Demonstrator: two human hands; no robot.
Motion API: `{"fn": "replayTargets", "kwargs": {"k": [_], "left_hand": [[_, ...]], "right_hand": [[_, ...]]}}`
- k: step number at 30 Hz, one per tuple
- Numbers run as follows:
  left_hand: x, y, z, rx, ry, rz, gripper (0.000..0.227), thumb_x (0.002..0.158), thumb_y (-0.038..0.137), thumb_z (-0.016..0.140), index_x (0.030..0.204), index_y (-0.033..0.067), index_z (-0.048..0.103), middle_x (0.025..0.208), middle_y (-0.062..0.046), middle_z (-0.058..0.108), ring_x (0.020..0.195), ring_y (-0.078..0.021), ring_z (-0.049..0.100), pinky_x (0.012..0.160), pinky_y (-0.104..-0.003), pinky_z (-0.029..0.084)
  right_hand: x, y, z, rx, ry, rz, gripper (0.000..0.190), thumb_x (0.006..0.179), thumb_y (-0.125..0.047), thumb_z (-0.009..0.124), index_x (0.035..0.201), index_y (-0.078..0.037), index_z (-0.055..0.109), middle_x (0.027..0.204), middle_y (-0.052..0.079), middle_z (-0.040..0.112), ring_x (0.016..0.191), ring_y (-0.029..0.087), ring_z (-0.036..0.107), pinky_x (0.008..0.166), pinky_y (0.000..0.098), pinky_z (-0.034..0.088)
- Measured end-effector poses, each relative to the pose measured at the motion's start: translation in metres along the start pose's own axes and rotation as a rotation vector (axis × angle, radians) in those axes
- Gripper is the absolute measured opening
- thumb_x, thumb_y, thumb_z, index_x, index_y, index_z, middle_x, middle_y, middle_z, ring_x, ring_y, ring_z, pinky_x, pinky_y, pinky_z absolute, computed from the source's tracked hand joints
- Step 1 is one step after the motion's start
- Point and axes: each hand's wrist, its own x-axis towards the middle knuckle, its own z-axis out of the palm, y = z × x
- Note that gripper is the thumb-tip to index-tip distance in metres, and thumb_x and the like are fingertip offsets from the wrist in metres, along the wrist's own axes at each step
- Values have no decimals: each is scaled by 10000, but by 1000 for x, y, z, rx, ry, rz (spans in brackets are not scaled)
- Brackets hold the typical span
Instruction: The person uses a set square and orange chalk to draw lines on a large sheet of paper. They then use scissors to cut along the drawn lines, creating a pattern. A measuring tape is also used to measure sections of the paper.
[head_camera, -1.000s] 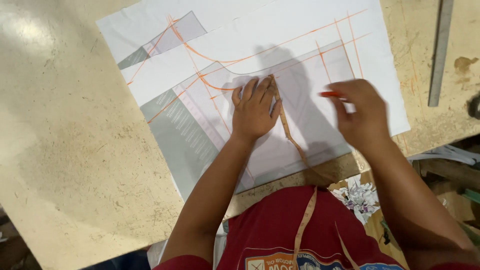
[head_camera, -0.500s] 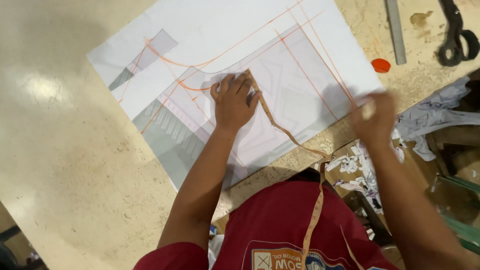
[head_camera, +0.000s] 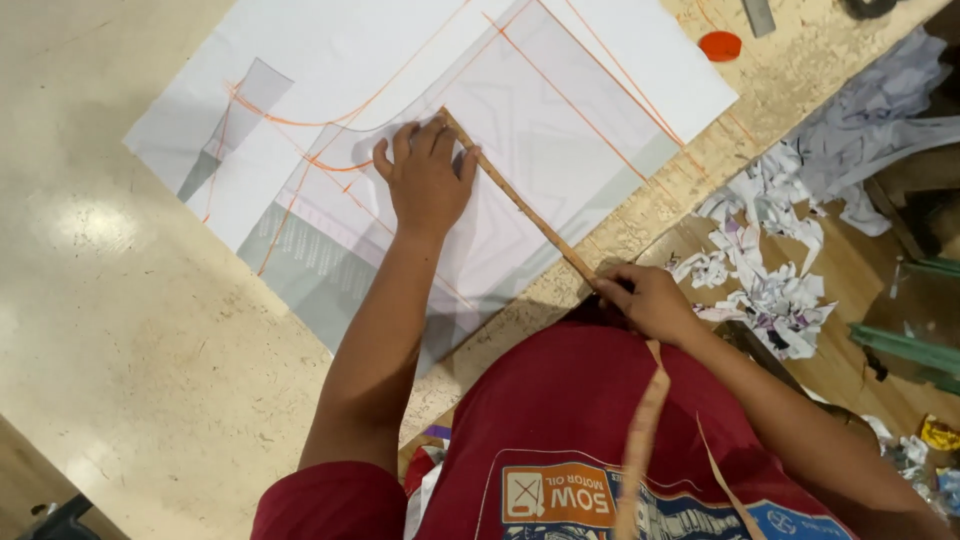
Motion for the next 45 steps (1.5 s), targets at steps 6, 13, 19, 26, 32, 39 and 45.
{"fn": "replayTargets", "kwargs": {"k": [6,13,19,26,32,39,45], "left_hand": [[30,36,-68,-28,-352,-131,608,901,522,777,1261,36,718,1376,-128,648,1373,-338,430,1153,-620,45],[28,58,-86,-42,-468,-194,904,780,521,904,1401,-51,580,1513,-220,467,1460,-403,299,1178,-638,-44],[-33,56,10,-47,-220,97,374,864,257,779,1173,77,667,1168,-133,576,1143,-334,559,1000,-533,376],[-37,103,-49,-87,-337,160,501,789,345,782,1119,-21,695,1073,-254,693,1099,-430,680,1057,-537,402],[-27,121,-73,-4,-568,64,716,733,440,857,1244,-29,676,1265,-338,648,1266,-561,553,1165,-641,175],[-17,135,-86,35,-742,-10,759,796,459,781,1328,-60,625,1401,-359,571,1368,-618,417,1181,-669,59],[-15,137,-84,45,-765,-23,777,791,459,786,1343,-61,619,1414,-360,560,1384,-614,397,1182,-667,36]], "right_hand": [[15,1,-1,72,-79,165,302,943,-359,691,855,-104,828,777,101,813,929,335,769,835,416,548],[13,7,-1,-25,-85,182,413,928,-462,682,808,-95,828,823,116,808,988,388,740,869,428,538],[15,14,3,1,-82,194,419,922,-467,695,846,-75,823,846,157,799,969,395,742,857,439,541],[19,19,5,10,-91,211,411,916,-474,688,873,-89,827,840,161,797,979,397,740,868,455,546],[16,10,1,39,-91,218,415,910,-457,689,872,-70,832,861,176,803,969,392,748,853,455,551],[20,22,7,22,-100,226,432,915,-469,690,886,-60,827,858,178,794,950,385,746,854,454,546],[22,30,10,58,-81,222,397,904,-455,706,847,-81,827,817,161,792,930,377,754,841,442,544]]}}
